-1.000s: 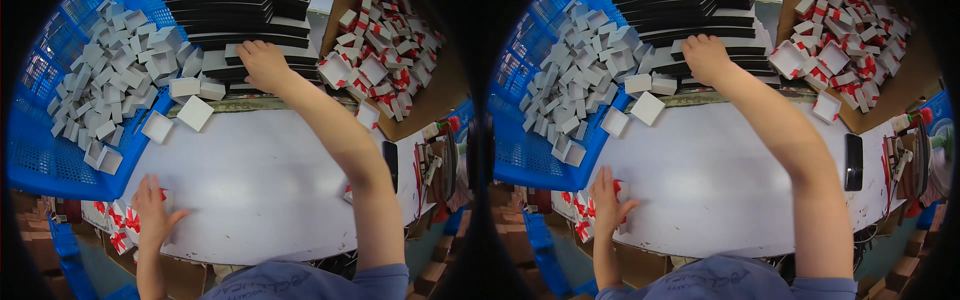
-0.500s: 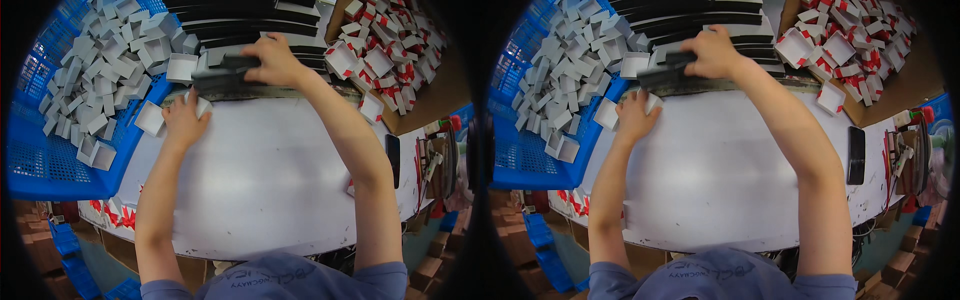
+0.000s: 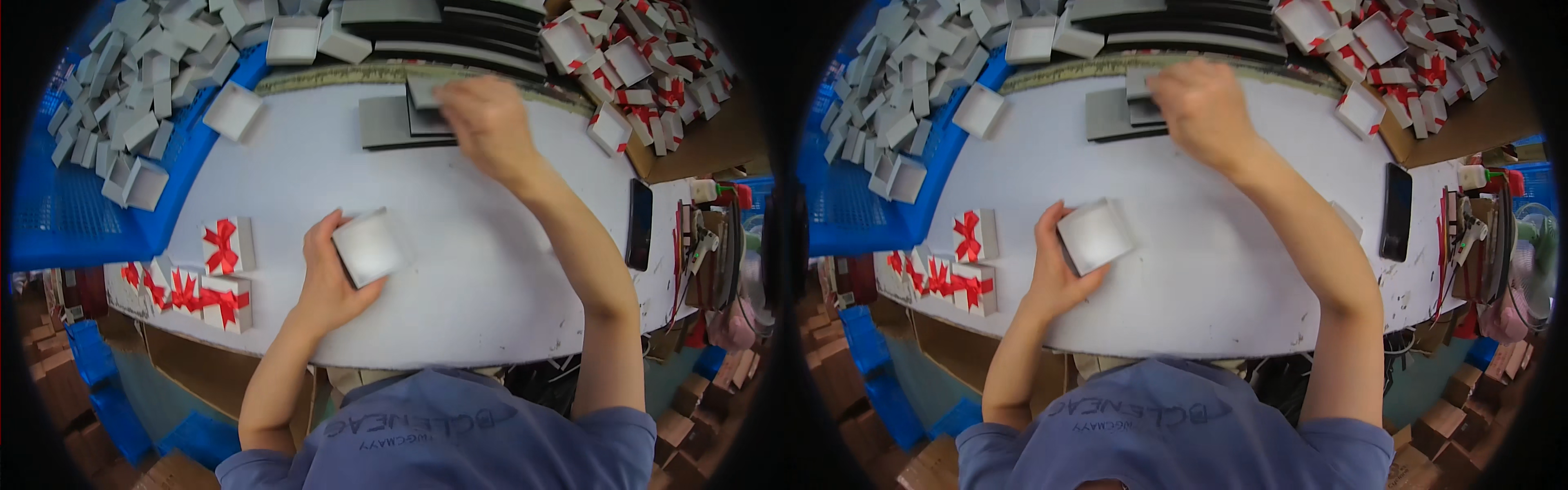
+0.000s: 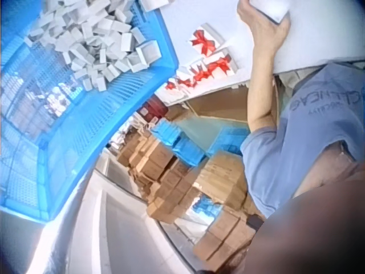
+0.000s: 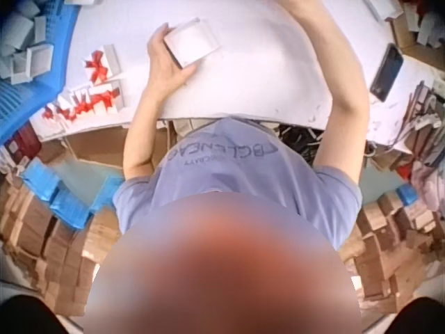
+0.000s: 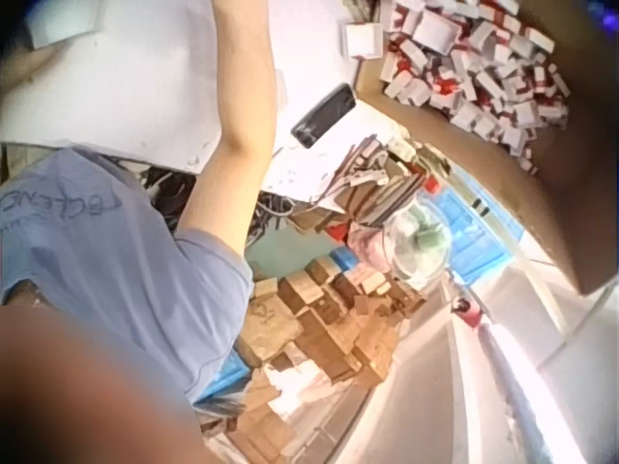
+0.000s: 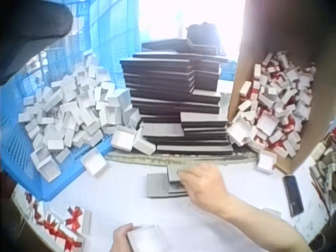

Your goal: Assembling and packaging small white gift boxes with red bows by placing cardboard inserts and lids.

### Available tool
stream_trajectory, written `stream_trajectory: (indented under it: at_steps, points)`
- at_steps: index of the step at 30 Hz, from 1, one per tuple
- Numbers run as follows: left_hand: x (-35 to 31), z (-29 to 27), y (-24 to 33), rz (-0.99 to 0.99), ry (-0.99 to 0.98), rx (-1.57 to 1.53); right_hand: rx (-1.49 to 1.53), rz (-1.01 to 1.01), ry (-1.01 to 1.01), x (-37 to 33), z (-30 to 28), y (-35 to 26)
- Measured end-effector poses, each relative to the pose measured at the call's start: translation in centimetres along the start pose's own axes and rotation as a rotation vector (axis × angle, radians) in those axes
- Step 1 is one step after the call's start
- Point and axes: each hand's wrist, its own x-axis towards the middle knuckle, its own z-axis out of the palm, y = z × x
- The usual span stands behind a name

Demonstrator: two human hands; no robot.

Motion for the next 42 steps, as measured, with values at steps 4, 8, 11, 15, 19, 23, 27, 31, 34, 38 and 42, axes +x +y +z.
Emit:
stream_trajectory:
  at_steps: [4,8,11,15,19,23,27,31,34,38,42]
  points:
    - [0.9,0.6,0.2,0.025,-0.018,-0.089,0.253,-0.261,0.159,-3.1,-2.6,-5.9]
    - [2.6,2.3,0.8,0.368,-0.186,-0.051,0.351,-0.395,-0.162,-6.6,-2.7,-8.3]
    - [2.1,2.5,0.6,0.447,-0.206,-0.041,0.597,-0.211,-0.277,-6.4,-3.4,-7.1]
    - [0.6,-0.7,0.6,0.519,-0.258,0.286,-0.092,0.202,0.193,-3.4,-3.5,5.9]
    - [1.9,-2.2,3.9,0.389,-0.416,0.381,-0.634,0.242,0.121,-3.9,-3.0,12.7]
    - [1.4,-1.6,1.3,0.392,-0.352,0.296,0.199,0.626,0.268,-3.5,-5.4,3.7]
    - [1.7,1.4,-0.1,0.355,-0.048,-0.244,1.307,0.984,-0.133,-4.4,-4.3,-4.5]
    - [3.6,2.6,0.7,0.333,-0.144,-0.278,0.893,0.673,-0.181,-5.9,-1.7,-6.8]
    - [3.9,2.2,1.7,0.354,-0.152,-0.073,0.515,0.405,-0.058,-6.3,-1.9,-8.3]
    - [3.7,1.3,2.6,0.391,-0.181,0.217,0.212,0.219,-0.023,-6.5,-0.8,-8.5]
    - [2.0,-2.2,2.5,0.196,-0.154,0.495,0.269,0.038,-0.083,-3.4,-0.9,-6.4]
